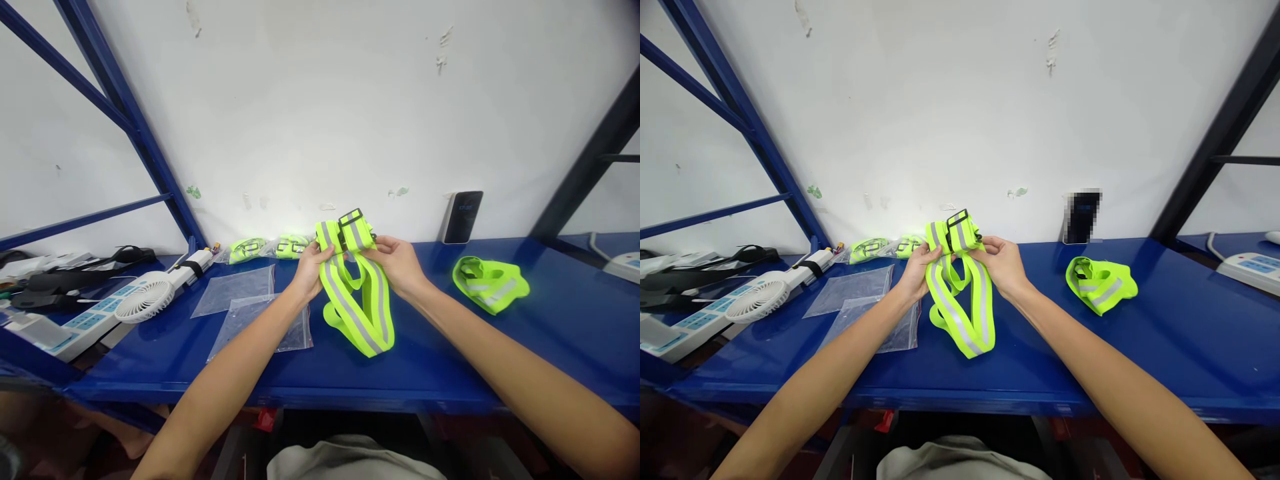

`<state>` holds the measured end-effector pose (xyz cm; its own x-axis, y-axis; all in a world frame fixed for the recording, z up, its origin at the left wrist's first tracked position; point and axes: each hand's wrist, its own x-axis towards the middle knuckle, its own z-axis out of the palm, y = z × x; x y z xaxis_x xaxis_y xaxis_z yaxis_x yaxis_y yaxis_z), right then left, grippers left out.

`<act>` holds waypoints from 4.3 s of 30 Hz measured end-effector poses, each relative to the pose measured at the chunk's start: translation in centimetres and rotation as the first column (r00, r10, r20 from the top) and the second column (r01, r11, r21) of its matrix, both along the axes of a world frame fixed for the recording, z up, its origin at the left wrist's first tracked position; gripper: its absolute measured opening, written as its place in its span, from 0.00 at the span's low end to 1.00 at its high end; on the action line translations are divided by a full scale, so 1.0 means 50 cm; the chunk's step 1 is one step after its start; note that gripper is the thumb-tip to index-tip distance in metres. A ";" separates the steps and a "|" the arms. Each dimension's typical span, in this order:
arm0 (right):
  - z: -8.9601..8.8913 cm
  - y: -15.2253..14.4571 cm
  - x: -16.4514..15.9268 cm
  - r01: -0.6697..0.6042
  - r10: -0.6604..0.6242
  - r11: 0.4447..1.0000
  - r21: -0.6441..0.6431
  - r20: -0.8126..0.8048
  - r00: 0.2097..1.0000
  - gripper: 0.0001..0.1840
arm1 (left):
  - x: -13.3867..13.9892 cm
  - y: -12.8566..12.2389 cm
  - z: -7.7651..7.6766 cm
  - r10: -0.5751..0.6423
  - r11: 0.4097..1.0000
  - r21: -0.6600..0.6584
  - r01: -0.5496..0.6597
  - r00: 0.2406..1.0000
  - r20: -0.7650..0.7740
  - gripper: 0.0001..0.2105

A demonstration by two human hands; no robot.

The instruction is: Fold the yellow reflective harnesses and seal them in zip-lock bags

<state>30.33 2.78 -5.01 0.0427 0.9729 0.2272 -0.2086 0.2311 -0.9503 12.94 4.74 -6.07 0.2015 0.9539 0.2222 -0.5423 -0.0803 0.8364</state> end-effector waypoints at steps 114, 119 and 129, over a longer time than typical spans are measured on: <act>-0.054 -0.002 -0.054 -0.123 0.100 0.976 0.177 0.130 0.986 0.26 | 0.039 0.011 -0.033 0.468 0.810 0.423 -0.406 0.882 -0.050 0.16; -0.049 -0.006 -0.048 -0.096 0.066 0.971 0.219 0.141 0.988 0.25 | 0.040 0.012 -0.034 0.397 0.851 0.398 -0.341 0.916 -0.064 0.17; -0.025 0.012 -0.001 -0.001 -0.064 0.975 0.222 0.282 0.957 0.24 | 0.033 0.003 -0.019 0.192 0.943 0.290 -0.162 0.978 -0.077 0.21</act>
